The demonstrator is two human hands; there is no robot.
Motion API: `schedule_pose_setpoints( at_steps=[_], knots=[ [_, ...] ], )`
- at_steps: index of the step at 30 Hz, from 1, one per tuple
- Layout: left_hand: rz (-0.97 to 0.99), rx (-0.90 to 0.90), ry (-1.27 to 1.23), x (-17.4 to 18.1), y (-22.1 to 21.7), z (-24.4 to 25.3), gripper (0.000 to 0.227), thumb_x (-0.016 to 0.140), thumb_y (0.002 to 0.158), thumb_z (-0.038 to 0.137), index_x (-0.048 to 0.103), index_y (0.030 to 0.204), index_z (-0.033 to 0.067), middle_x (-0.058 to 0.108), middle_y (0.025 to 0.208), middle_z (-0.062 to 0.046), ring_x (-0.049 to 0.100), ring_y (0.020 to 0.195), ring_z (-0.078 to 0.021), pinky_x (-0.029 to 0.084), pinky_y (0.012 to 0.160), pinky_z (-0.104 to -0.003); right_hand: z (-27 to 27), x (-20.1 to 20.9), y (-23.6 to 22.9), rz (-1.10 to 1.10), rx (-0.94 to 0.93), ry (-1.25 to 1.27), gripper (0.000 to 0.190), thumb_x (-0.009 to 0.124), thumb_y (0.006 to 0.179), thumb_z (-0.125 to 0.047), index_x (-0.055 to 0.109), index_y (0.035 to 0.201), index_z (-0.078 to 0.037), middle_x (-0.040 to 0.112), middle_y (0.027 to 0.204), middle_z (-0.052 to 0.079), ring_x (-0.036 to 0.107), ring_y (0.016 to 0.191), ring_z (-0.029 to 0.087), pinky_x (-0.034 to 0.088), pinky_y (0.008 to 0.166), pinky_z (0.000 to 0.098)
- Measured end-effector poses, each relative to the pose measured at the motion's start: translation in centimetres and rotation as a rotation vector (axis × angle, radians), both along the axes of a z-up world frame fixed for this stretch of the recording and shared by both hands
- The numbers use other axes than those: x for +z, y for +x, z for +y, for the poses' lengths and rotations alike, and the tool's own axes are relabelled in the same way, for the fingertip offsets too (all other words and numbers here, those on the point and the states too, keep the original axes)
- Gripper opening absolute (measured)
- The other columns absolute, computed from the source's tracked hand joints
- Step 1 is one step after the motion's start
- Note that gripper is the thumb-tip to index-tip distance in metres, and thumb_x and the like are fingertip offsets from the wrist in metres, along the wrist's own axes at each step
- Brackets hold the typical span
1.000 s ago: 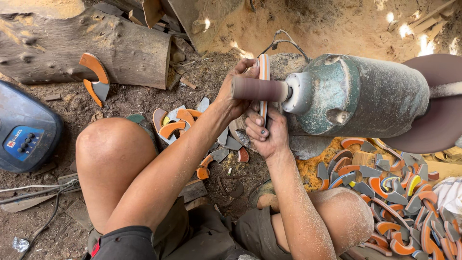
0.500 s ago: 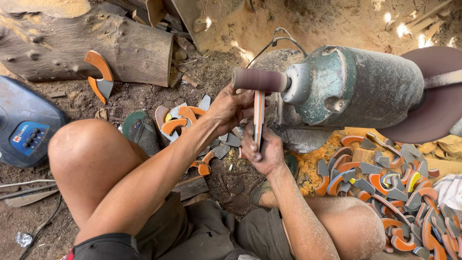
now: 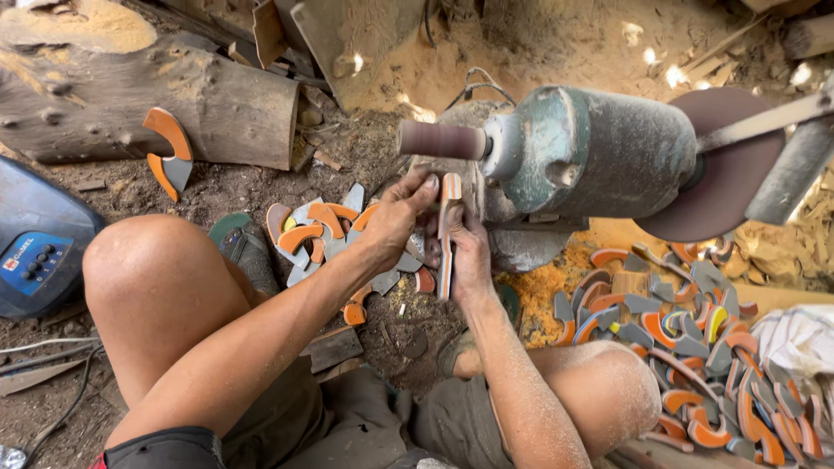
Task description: The person sits on the ground and uses a bench grinder to smooth the edges of small, curved, two-toned wooden pieces. They hold each piece against the rotating sanding drum, turning it to work different edges, then place the finished pieces into a pile nearby.
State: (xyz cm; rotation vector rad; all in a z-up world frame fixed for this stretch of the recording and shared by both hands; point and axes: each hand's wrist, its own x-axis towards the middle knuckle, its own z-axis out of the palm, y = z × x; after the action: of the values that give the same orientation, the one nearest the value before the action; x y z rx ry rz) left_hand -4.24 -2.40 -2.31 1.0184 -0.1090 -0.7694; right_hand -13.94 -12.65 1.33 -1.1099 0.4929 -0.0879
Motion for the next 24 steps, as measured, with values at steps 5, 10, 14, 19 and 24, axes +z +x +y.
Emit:
schedule_pose_setpoints(
  at_steps=[5,10,14,19,24],
  knots=[
    [0.167,-0.027,-0.146,0.9,0.6,-0.6,0.041,0.054,0.106,0.024,0.055,0.144,0.0110,0.070,0.088,-0.002,0.058,0.056,-0.0080,0.052,0.042,-0.024,0.0,-0.8,1.4,-0.130,0.015,-0.032,0.044,0.056,0.104,-0.049,0.058,0.100,-0.005,0.055,0.076,0.001,0.053,0.055,0.011,0.042,0.045,0.0243],
    [0.198,-0.010,-0.194,2.1,1.5,-1.1,0.033,0.053,0.107,0.024,0.060,0.134,0.0075,0.069,0.083,-0.001,0.060,0.053,-0.0083,0.052,0.042,-0.023,-0.5,-1.4,3.0,-0.128,-0.022,-0.012,0.035,0.058,0.104,-0.043,0.056,0.096,-0.009,0.052,0.075,0.000,0.053,0.055,0.011,0.042,0.045,0.0252],
    [0.194,0.004,-0.156,1.6,2.4,-1.7,0.026,0.053,0.108,0.023,0.065,0.116,0.0012,0.068,0.077,-0.004,0.059,0.051,-0.0103,0.053,0.042,-0.025,-0.9,-1.9,3.6,-0.117,-0.026,-0.024,0.036,0.056,0.106,-0.043,0.056,0.094,-0.009,0.052,0.075,0.000,0.052,0.054,0.010,0.042,0.044,0.0245],
    [0.165,0.032,-0.135,0.6,3.0,-2.1,0.023,0.054,0.106,0.017,0.067,0.099,-0.0009,0.061,0.065,-0.004,0.053,0.044,-0.0101,0.049,0.035,-0.025,-1.4,-2.3,4.3,-0.093,-0.023,0.036,0.035,0.058,0.104,-0.044,0.055,0.095,-0.010,0.053,0.076,0.000,0.053,0.055,0.009,0.042,0.044,0.0242],
    [0.170,0.037,-0.062,-0.3,3.6,-2.5,0.023,0.053,0.102,0.011,0.065,0.088,-0.0014,0.056,0.058,-0.005,0.051,0.041,-0.0122,0.045,0.030,-0.030,-1.9,-2.5,4.9,-0.075,-0.024,0.058,0.036,0.063,0.101,-0.045,0.056,0.096,-0.010,0.052,0.076,0.000,0.053,0.055,0.009,0.042,0.044,0.0238]
  ],
)
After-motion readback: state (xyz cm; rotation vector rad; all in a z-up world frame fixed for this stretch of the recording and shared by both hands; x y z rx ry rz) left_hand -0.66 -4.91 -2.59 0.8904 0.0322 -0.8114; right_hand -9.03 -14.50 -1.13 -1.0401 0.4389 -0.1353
